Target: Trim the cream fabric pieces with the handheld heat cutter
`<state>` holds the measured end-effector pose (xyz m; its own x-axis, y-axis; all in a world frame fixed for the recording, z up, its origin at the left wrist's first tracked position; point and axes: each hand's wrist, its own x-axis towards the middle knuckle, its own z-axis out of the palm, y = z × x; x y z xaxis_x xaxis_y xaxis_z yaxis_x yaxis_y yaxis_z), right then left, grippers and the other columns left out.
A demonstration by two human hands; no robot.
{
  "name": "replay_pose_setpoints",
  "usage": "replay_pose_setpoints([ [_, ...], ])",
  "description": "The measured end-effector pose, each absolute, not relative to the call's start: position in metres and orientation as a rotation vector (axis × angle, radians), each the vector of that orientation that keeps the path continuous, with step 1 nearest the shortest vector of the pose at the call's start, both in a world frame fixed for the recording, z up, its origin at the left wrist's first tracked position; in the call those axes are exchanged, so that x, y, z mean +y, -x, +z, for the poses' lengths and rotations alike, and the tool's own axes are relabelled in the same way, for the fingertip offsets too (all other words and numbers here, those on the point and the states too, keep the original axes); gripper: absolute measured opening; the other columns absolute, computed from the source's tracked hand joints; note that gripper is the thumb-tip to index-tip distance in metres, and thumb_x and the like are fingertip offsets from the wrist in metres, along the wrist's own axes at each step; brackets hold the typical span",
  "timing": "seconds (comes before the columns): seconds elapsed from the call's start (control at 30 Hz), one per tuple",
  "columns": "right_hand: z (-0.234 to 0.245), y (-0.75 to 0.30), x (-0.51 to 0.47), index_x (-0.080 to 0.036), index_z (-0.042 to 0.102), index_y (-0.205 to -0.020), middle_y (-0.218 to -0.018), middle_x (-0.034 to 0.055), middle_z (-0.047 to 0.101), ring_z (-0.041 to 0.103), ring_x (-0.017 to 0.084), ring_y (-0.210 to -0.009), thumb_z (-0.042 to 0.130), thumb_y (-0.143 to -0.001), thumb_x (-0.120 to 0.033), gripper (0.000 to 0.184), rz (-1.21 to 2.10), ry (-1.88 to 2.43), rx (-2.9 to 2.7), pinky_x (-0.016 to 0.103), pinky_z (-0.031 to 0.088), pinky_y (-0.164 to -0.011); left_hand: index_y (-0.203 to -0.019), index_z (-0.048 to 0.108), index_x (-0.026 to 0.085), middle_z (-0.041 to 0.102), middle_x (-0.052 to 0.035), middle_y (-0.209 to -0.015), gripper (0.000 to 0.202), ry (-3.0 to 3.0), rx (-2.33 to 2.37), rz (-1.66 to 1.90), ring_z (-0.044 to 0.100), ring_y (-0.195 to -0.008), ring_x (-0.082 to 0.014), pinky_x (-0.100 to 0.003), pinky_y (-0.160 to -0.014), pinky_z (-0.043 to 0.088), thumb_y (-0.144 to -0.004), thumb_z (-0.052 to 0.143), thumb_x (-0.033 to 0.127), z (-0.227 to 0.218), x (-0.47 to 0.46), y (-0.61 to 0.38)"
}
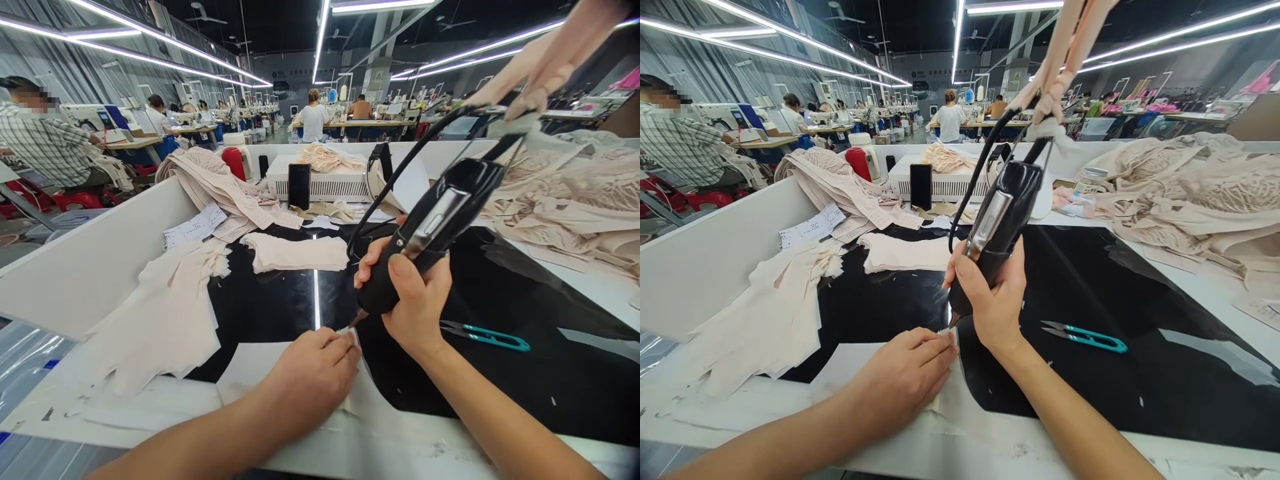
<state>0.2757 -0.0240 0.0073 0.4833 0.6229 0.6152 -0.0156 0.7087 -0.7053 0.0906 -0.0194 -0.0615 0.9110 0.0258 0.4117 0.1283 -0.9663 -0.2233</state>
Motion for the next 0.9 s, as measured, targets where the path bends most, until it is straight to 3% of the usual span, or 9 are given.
replay_pose_setpoints([
  [0.13,0.017,-0.29,-0.034,-0.033,0.066,-0.112,-0.09,-0.0038,0.074,0.07,0.018,-0.064,0.102,-0.088,-0.063,0.052,0.346,0.838,-1.043,0.035,0.065,-0.06,-0.128,0.079,0.009,0.086,-0.0159,-0.136,0.025,2.906,-0.159,-0.659,0.082,-0.105,-0.0236,-0.038,-0.092,0.069,-0.121,0.055,0.014,-0.053,-0.006,-0.084],
  [0.27,0.022,-0.301,-0.048,-0.033,0.071,-0.117,-0.096,-0.0014,0.078,0.074,0.021,-0.071,0.102,-0.087,-0.065,0.054,0.323,0.937,-1.089,0.039,0.067,-0.066,-0.136,0.077,0.012,0.085,-0.0132,-0.142,0.024,2.953,-0.249,-0.653,0.082,-0.118,-0.0269,-0.042,-0.102,0.07,-0.122,0.058,0.019,-0.051,0.02,-0.066],
  [0.47,0.02,-0.296,-0.062,-0.031,0.071,-0.114,-0.091,-0.0036,0.077,0.074,0.02,-0.066,0.103,-0.087,-0.06,0.051,0.251,0.994,-1.03,0.038,0.066,-0.067,-0.137,0.074,0.012,0.085,-0.014,-0.142,0.03,2.813,-0.31,-0.73,0.083,-0.123,-0.028,-0.046,-0.106,0.072,-0.126,0.049,0.022,-0.043,0.038,-0.036],
  [0.57,0.016,-0.288,-0.064,-0.03,0.068,-0.11,-0.087,-0.0047,0.075,0.072,0.018,-0.064,0.101,-0.09,-0.057,0.047,0.295,0.933,-1.021,0.036,0.066,-0.062,-0.135,0.074,0.013,0.086,-0.0132,-0.133,0.03,2.804,-0.262,-0.813,0.083,-0.123,-0.0259,-0.042,-0.107,0.071,-0.127,0.046,0.021,-0.036,0.023,-0.036],
  [0.7,0.011,-0.276,-0.068,-0.029,0.067,-0.109,-0.089,-0.0045,0.074,0.07,0.015,-0.063,0.099,-0.092,-0.056,0.045,0.388,0.858,-0.992,0.032,0.065,-0.058,-0.122,0.074,0.016,0.086,-0.0055,-0.108,0.026,2.87,-0.098,-0.902,0.084,-0.103,-0.0201,-0.035,-0.094,0.07,-0.127,0.048,0.018,-0.036,-0.002,-0.045],
  [0.9,0.006,-0.264,-0.071,-0.03,0.067,-0.111,-0.091,-0.0058,0.075,0.071,0.014,-0.065,0.098,-0.094,-0.049,0.04,0.463,0.772,-0.974,0.028,0.065,-0.059,-0.123,0.075,0.016,0.086,-0.0046,-0.106,0.022,2.881,-0.028,-0.881,0.082,-0.102,-0.0193,-0.034,-0.097,0.068,-0.126,0.054,0.021,-0.043,-0.014,-0.055],
])
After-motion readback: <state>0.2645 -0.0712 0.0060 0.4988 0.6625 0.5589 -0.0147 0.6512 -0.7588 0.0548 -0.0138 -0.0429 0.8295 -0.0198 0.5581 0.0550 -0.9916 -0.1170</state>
